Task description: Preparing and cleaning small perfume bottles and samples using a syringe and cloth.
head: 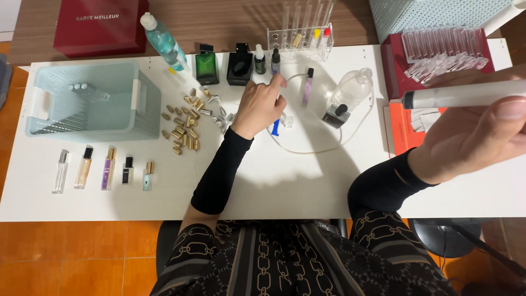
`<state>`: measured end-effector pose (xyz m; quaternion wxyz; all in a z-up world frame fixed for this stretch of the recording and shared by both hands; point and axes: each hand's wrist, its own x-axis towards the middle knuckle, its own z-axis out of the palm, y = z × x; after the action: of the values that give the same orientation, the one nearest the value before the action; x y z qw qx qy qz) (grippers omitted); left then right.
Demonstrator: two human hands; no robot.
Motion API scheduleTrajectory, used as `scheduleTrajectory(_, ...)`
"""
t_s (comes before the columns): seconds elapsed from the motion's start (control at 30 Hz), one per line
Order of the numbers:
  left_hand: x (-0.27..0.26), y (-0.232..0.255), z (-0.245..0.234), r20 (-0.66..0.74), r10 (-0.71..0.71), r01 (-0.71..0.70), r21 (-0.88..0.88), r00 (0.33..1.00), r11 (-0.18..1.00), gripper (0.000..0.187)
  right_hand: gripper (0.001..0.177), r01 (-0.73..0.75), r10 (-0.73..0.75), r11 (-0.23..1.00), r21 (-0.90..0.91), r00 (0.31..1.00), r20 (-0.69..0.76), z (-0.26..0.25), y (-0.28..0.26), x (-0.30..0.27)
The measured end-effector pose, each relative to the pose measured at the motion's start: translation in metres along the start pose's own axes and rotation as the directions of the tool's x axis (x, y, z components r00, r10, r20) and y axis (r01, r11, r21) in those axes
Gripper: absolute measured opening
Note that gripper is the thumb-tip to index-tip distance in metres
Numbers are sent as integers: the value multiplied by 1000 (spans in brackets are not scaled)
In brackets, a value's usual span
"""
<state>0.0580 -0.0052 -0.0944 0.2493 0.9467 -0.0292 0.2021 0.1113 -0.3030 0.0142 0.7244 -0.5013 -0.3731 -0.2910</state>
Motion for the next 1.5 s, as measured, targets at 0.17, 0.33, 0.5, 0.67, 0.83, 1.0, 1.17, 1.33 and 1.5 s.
scheduleTrajectory(0.17,-4,10,-32,-48,8,-11,-55,999,998,8,31,-42,42,999,30,999,-3,11,2,-9)
scheduleTrajectory(0.33,-5,17,-58,-67,4,-13,-137,998,990,19,37,-62,62,997,42,998,-2,16,3,-18)
scheduleTrajectory(0.5,-10,27,-85,-88,69,-95,-332,994,938,18,33,-66,69,991,112,997,-19,26,0,-18)
scheduleTrajectory(0.67,-9,36,-110,26,65,-48,-426,998,903,15,32,-139,143,984,111,989,-31,23,8,-17)
scheduleTrajectory(0.83,-5,35,-122,17,60,-51,-345,998,937,14,31,-250,258,961,118,964,-61,7,40,-21)
scheduleTrajectory(1.0,-7,17,-115,45,43,-25,-350,998,936,8,35,-295,298,954,52,916,-269,-43,84,-45)
scheduleTrajectory(1.17,0,15,-111,170,-25,99,-439,985,893,10,43,-310,291,931,-193,949,-122,-41,72,-46)
scheduleTrajectory(1.33,2,16,-111,173,-4,84,-462,985,883,8,58,-66,19,962,-264,984,-176,-33,69,-34)
scheduleTrajectory(1.5,-11,32,-118,220,-1,93,-409,975,908,12,75,-267,296,920,-288,953,60,-90,51,-71)
